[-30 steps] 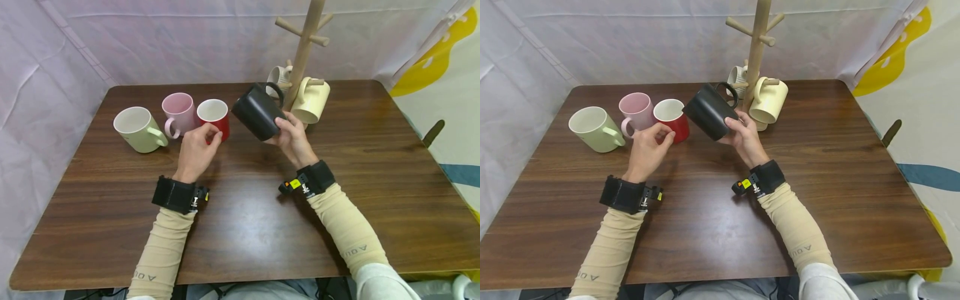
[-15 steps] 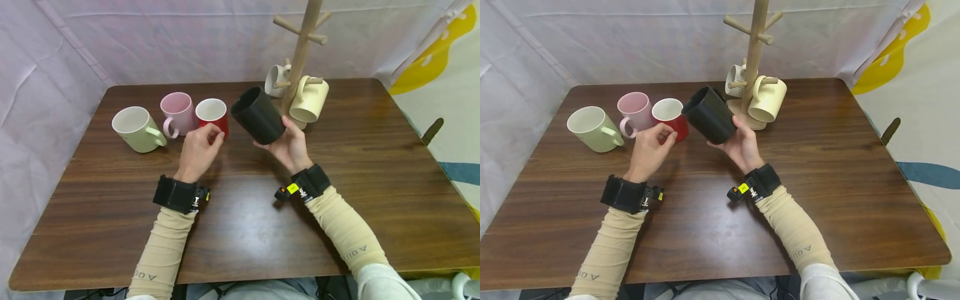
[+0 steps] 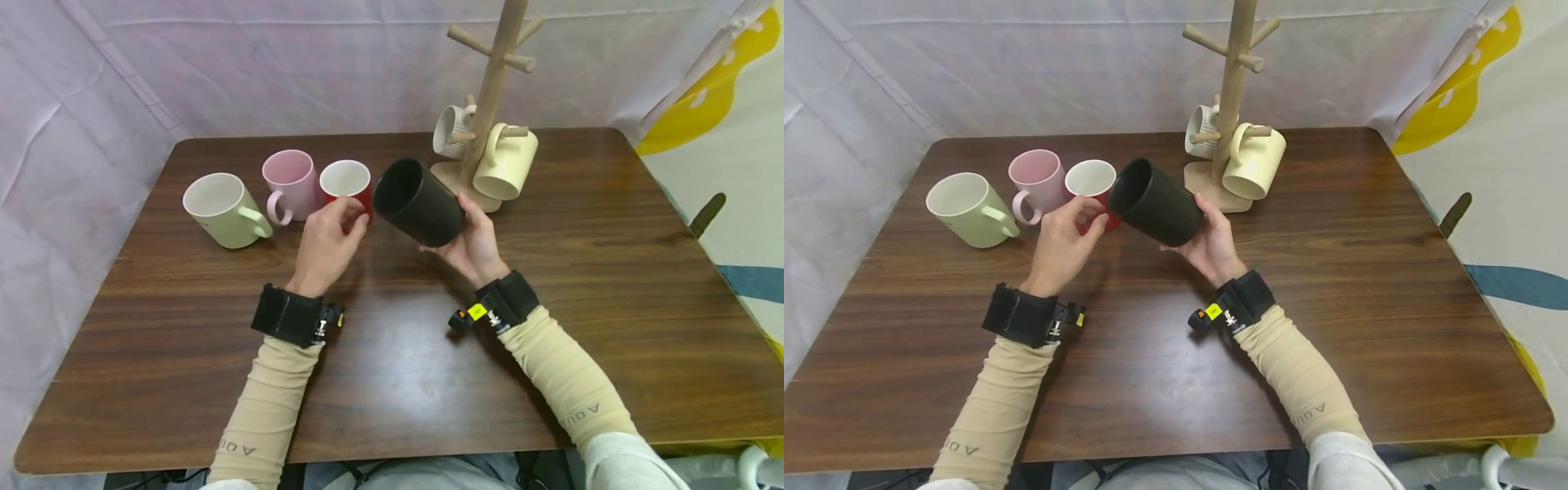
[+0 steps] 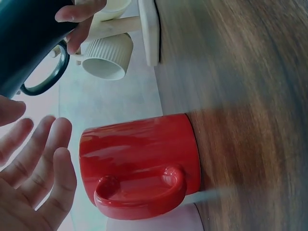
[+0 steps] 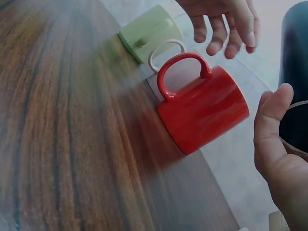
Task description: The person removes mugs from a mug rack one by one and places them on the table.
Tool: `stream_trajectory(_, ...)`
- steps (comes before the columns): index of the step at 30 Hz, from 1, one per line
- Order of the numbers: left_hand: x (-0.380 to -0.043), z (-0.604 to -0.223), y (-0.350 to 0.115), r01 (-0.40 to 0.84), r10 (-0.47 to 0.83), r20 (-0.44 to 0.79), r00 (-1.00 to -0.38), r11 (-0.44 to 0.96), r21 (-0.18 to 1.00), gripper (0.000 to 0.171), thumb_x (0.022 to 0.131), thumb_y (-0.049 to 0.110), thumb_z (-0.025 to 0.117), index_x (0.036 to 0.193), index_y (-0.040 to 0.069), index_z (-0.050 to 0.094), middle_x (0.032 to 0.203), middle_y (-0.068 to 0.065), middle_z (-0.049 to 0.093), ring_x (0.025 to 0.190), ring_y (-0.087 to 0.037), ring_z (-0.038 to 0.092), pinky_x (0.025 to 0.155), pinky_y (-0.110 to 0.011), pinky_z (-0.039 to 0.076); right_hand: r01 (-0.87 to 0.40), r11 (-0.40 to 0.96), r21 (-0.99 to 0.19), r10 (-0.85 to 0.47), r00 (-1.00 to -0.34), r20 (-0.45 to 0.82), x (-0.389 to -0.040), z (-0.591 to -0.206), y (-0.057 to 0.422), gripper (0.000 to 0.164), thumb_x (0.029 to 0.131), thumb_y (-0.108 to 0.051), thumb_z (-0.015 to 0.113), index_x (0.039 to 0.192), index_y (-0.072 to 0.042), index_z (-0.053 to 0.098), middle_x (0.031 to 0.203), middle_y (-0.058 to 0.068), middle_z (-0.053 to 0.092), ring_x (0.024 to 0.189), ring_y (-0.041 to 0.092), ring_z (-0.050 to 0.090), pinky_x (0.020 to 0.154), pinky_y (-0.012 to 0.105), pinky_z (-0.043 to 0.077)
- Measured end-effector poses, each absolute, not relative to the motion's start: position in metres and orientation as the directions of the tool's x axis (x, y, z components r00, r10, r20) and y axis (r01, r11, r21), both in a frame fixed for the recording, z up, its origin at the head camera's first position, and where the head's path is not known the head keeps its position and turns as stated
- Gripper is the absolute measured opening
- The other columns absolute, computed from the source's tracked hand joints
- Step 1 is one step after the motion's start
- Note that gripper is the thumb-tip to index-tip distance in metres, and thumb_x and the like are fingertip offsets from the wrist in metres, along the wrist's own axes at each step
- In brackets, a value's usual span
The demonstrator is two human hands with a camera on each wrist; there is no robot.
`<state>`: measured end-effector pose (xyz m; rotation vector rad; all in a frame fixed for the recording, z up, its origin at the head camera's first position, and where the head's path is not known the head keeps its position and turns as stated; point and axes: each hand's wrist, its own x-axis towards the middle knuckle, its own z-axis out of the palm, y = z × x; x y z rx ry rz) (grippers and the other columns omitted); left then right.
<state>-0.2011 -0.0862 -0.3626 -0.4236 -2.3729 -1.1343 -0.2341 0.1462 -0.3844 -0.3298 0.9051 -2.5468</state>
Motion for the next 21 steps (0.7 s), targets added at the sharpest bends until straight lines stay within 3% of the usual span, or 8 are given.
stream_trajectory(6,-0.202,-0.363,-0.084,0.464,0.043,0.490,-0.870,0.405,0.788,0.021,0.099,0.000,0.060,0.119,-0.006,0.062,0.099,-0.020,0.068,0.080,-0.032,0.064,0.073,-0.038,0.053,0.265,-0.676,-0.687,-0.457,-0.883,0.109,-0.233,-0.386,0.145,0.036,0.090,-0.037,0.073,0.113,-0.011,0.065,0.104,0.010,0.065,0.083,0.026,0.064,0.067,0.039,0.056)
stream_trajectory(12,-0.197,-0.357,-0.081,0.380,0.037,0.380,-0.924,0.170,0.909,0.032,0.107,0.007,0.047,0.135,-0.008,0.052,0.111,-0.026,0.065,0.093,-0.039,0.064,0.073,-0.028,0.055,0.226,-0.674,-0.703,-0.454,-0.878,0.152,-0.235,-0.387,0.143,0.043,0.090,-0.034,0.074,0.124,-0.012,0.061,0.119,0.009,0.062,0.104,0.026,0.060,0.084,0.050,0.049)
stream_trajectory(16,-0.196,-0.354,-0.076,0.336,0.073,0.329,-0.941,0.112,0.935,0.052,0.103,0.006,0.055,0.148,-0.007,0.033,0.132,-0.026,0.058,0.108,-0.037,0.062,0.082,-0.031,0.056,0.211,-0.684,-0.698,-0.450,-0.875,0.176,-0.235,-0.388,0.142,0.045,0.089,-0.030,0.075,0.127,-0.011,0.060,0.123,0.009,0.061,0.110,0.025,0.057,0.089,0.053,0.048)
stream_trajectory(21,-0.196,-0.353,-0.068,0.305,0.069,0.298,-0.952,0.122,0.944,0.079,0.094,0.004,0.070,0.153,-0.004,0.019,0.138,-0.023,0.055,0.118,-0.034,0.059,0.096,-0.041,0.049,0.179,-0.706,-0.686,-0.424,-0.882,0.205,-0.234,-0.389,0.138,0.038,0.086,-0.021,0.078,0.118,-0.007,0.061,0.114,0.010,0.063,0.102,0.022,0.059,0.082,0.047,0.053)
